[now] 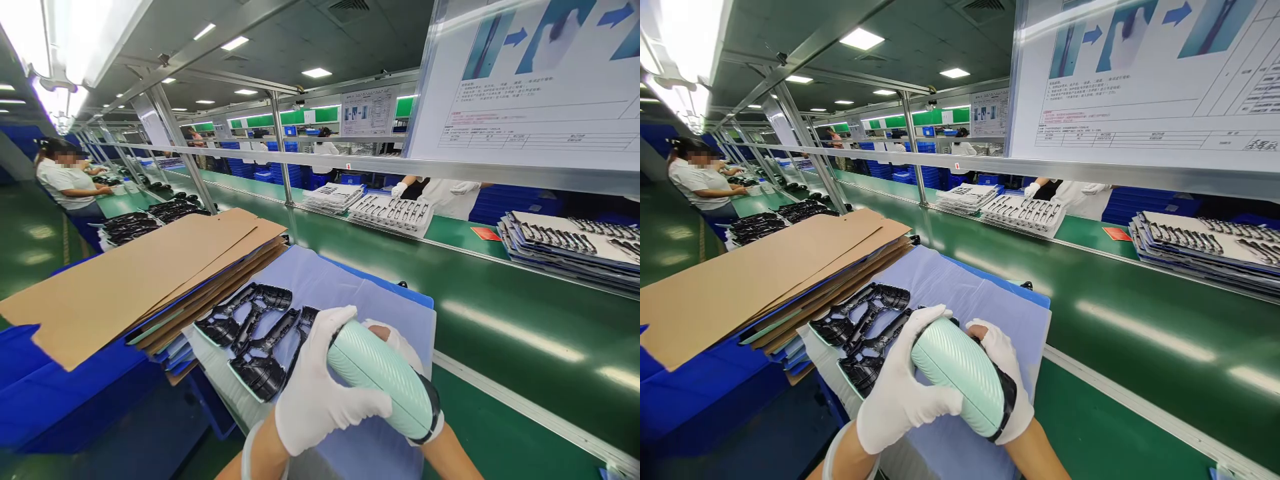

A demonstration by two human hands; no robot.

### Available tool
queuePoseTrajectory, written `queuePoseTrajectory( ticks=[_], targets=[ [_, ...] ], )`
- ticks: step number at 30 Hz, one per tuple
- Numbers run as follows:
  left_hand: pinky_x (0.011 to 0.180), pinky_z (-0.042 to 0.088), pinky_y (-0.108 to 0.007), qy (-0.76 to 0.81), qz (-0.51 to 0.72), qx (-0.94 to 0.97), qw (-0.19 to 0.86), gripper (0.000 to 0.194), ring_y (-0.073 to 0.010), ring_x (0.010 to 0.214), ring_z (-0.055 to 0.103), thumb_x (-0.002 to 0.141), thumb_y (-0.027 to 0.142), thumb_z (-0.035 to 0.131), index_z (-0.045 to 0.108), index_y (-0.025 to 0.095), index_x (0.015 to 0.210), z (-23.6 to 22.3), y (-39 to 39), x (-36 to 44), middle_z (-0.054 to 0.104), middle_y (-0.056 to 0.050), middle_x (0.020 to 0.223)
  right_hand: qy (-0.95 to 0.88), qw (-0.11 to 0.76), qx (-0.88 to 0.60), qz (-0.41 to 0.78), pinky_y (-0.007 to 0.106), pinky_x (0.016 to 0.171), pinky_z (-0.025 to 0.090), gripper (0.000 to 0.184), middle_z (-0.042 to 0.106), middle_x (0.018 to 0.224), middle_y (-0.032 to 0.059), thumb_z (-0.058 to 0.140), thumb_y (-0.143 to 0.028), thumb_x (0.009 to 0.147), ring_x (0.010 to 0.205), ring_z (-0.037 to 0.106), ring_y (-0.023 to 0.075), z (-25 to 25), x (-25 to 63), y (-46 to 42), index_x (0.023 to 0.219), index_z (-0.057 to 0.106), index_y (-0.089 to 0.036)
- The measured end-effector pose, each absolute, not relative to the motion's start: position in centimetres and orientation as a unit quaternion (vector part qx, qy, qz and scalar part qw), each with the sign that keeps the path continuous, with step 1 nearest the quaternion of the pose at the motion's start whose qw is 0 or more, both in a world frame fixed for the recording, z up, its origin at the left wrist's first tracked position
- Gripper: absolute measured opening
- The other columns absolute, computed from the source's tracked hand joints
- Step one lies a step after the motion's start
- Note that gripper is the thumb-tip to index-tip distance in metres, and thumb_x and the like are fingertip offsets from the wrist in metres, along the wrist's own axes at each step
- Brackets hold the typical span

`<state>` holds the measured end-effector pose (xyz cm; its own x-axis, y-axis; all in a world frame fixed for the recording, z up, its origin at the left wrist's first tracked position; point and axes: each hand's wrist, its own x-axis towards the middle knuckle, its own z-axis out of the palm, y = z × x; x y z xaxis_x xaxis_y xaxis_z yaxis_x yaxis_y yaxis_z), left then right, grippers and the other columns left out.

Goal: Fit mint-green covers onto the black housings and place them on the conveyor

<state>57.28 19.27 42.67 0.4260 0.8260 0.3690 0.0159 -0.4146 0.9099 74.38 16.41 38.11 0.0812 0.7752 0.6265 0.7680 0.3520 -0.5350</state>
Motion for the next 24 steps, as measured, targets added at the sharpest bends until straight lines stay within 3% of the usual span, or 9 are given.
queuePoseTrajectory(
  ticks=[7,10,15,19,21,23,24],
  targets=[
    [0.108,0.038,-0.046,0.318,0.431,0.695,0.480,0.100,-0.0320,0.124,0.051,0.044,0.043,0.097,0.051,0.036,0.133,42.5,19.3,57.0,0.050,-0.003,0.135,-0.679,0.447,-0.567,-0.132,0.044,0.092,0.055,0.024,0.070,0.112,0.0106,0.042,-0.013,0.085,0.112,0.064,0.0256,37.8,76.1,17.1,0.097,0.061,-0.021],
    [0.108,0.037,-0.046,0.323,0.428,0.688,0.490,0.102,-0.0325,0.124,0.050,0.042,0.037,0.098,0.052,0.036,0.132,42.5,19.3,57.0,0.051,-0.002,0.134,-0.677,0.418,-0.579,-0.179,0.045,0.094,0.054,0.024,0.069,0.118,0.0121,0.043,-0.018,0.091,0.118,0.062,0.0267,37.5,76.7,17.6,0.104,0.064,-0.020],
    [0.108,0.038,-0.046,0.329,0.406,0.683,0.511,0.108,-0.0323,0.125,0.050,0.039,0.027,0.099,0.049,0.035,0.134,42.8,19.0,57.1,0.048,-0.003,0.137,-0.593,0.438,-0.650,-0.185,0.053,0.103,0.046,0.032,0.071,0.112,0.0122,0.042,-0.038,0.099,0.117,0.061,0.0302,38.9,76.8,18.0,0.110,0.065,-0.020],
    [0.112,0.035,-0.048,0.335,0.401,0.684,0.510,0.110,-0.0331,0.126,0.049,0.036,0.027,0.099,0.048,0.033,0.133,43.1,18.9,57.0,0.048,-0.004,0.137,-0.589,0.424,-0.647,-0.235,0.052,0.104,0.044,0.034,0.070,0.111,0.0134,0.039,-0.038,0.099,0.112,0.061,0.0301,40.6,76.4,17.6,0.107,0.066,-0.019],
    [0.113,0.033,-0.049,0.338,0.396,0.683,0.512,0.110,-0.0334,0.127,0.049,0.037,0.027,0.099,0.047,0.032,0.134,43.3,18.9,57.0,0.048,-0.005,0.138,-0.569,0.419,-0.642,-0.297,0.052,0.099,0.047,0.027,0.070,0.106,0.0144,0.045,-0.037,0.097,0.104,0.063,0.0303,41.6,76.2,17.2,0.103,0.065,-0.019],
    [0.113,0.033,-0.050,0.342,0.392,0.683,0.513,0.110,-0.0337,0.128,0.048,0.037,0.027,0.099,0.047,0.031,0.134,43.4,18.9,57.0,0.048,-0.006,0.139,-0.567,0.404,-0.613,-0.373,0.050,0.092,0.049,0.008,0.070,0.097,0.0104,0.057,-0.028,0.092,0.096,0.064,0.0280,42.7,75.9,16.6,0.095,0.061,-0.023],
    [0.113,0.033,-0.050,0.345,0.389,0.683,0.512,0.109,-0.0337,0.128,0.048,0.037,0.026,0.098,0.047,0.031,0.134,43.5,18.9,57.0,0.048,-0.006,0.139,-0.572,0.394,-0.588,-0.415,0.048,0.089,0.050,0.007,0.069,0.093,0.0079,0.063,-0.023,0.088,0.094,0.064,0.0266,43.2,75.8,16.3,0.092,0.058,-0.025]
  ],
)
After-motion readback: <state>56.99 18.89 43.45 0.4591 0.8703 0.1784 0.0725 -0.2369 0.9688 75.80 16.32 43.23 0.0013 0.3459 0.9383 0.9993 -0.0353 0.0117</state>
